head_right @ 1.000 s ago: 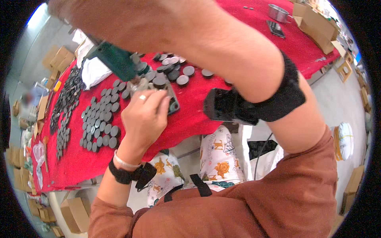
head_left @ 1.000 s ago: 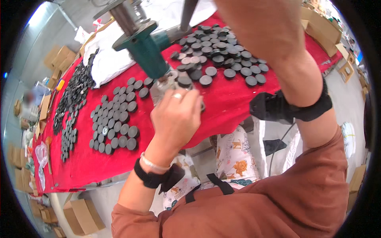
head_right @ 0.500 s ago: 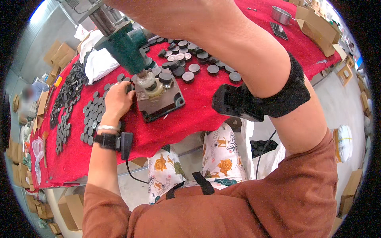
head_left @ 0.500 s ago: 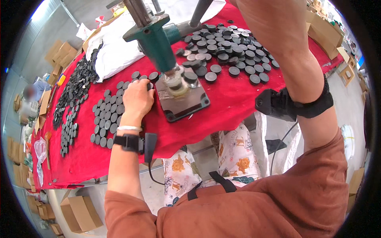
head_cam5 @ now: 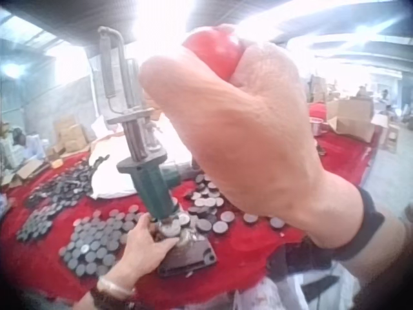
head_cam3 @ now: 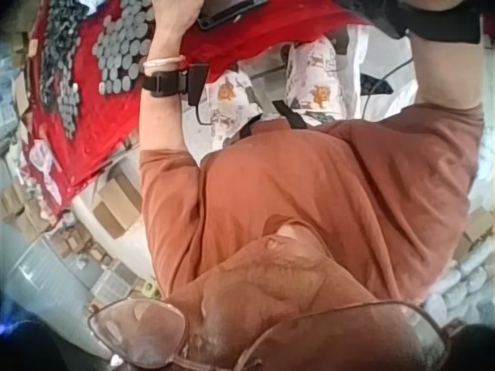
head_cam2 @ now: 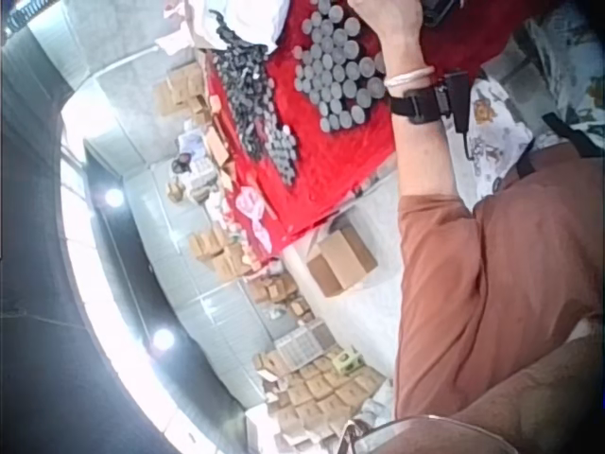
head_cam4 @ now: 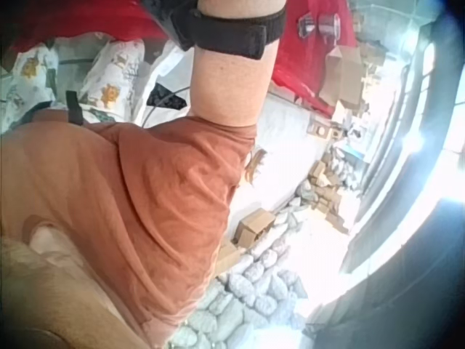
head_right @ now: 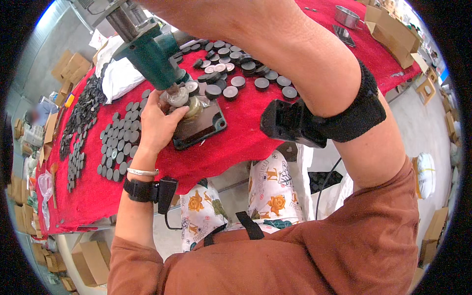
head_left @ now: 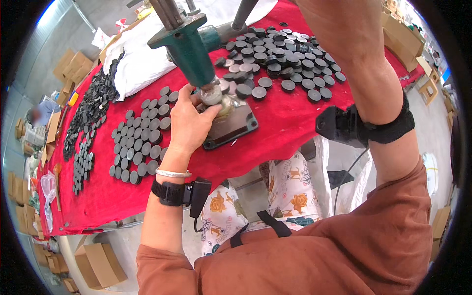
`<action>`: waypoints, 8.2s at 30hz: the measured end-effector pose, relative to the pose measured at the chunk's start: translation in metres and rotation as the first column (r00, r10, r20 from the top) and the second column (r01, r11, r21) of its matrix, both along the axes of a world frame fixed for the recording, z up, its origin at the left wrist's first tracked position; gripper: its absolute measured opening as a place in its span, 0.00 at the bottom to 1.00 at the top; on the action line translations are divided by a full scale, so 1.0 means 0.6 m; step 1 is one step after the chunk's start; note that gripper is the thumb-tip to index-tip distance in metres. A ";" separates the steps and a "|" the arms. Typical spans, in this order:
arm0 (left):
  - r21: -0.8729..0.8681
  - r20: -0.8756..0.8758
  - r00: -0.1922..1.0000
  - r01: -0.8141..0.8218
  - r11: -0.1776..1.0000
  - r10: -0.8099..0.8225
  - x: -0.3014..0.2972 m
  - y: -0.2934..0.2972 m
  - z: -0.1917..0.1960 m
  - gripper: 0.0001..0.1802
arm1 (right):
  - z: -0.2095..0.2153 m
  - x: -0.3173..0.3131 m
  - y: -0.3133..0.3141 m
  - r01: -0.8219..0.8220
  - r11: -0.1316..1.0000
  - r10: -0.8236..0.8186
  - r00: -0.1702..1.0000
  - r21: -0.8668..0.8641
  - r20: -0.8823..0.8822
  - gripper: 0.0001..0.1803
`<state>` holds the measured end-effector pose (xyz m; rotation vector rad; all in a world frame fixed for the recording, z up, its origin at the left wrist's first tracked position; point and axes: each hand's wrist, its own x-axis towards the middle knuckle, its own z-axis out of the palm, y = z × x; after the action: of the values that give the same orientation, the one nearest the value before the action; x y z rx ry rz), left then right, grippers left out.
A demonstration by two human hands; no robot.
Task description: Using a manual hand press to stamp or assemble small plastic discs on an assembly line.
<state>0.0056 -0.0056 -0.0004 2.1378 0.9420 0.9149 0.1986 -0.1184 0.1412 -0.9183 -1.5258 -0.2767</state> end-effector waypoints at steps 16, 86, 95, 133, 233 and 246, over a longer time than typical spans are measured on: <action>-0.043 0.197 0.980 -0.008 0.999 0.017 -0.026 0.009 -0.030 0.44 | -0.158 -0.070 -0.084 -0.222 0.956 0.213 0.975 0.194 0.064 0.21; 0.028 0.011 0.999 -0.050 0.998 0.050 -0.097 -0.052 0.017 0.34 | 0.057 -0.045 -0.017 -0.066 0.997 0.064 0.995 0.025 0.075 0.15; 0.053 -0.017 0.996 -0.092 0.994 0.093 0.001 -0.022 0.001 0.38 | 0.028 -0.020 -0.014 -0.051 0.998 0.050 0.998 0.026 0.042 0.04; 0.444 0.078 0.992 -0.125 0.887 0.101 -0.062 -0.080 -0.061 0.13 | 0.136 0.007 0.145 -0.430 0.802 0.182 0.836 -0.414 -0.517 0.07; 0.333 0.070 0.996 -0.077 0.940 0.057 -0.077 -0.067 -0.069 0.13 | -0.219 -0.013 0.030 -0.496 0.495 -0.191 0.738 -0.713 -0.647 0.21; 0.348 0.060 0.996 -0.076 0.934 0.059 -0.078 -0.066 -0.072 0.13 | -0.225 -0.006 0.037 -0.675 0.509 -0.351 0.404 -0.534 -0.845 0.16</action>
<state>-0.0412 -0.0453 -0.0436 2.3755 0.8851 1.2425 0.1947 -0.0964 0.0060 -1.2940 -0.5321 1.2114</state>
